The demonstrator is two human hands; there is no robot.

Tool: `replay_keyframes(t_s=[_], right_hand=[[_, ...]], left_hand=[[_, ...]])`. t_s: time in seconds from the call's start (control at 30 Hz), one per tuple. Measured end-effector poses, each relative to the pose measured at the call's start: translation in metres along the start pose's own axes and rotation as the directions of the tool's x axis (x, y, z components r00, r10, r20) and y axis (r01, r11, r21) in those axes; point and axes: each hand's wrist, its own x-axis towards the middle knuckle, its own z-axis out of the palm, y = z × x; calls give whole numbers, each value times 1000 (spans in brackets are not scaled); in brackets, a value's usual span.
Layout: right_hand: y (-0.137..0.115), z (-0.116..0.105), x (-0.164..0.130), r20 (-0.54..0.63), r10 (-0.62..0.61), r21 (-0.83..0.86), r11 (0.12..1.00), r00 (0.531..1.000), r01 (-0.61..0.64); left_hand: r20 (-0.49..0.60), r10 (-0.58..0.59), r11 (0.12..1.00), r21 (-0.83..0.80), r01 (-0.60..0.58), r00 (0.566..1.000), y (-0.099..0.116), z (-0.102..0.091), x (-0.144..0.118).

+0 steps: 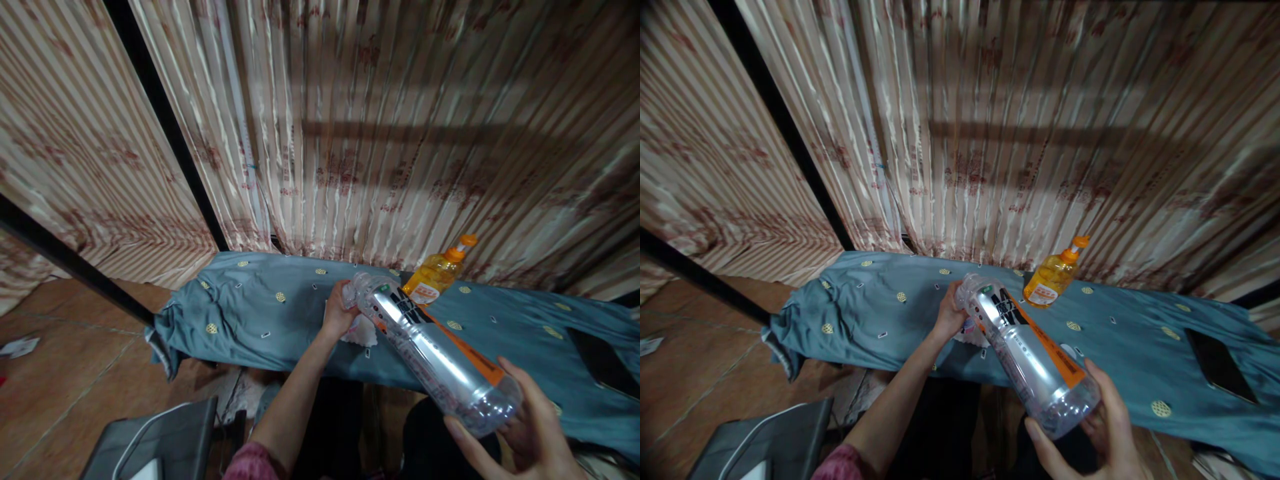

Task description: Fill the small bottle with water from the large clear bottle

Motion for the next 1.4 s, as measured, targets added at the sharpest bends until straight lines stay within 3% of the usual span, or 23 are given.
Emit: replay_keyframes(t_s=[1.4], right_hand=[[3,0,-2,34,98,68,993,995,-100]], left_hand=[[5,-20,1000,-7,20,1000,0,1,0]])
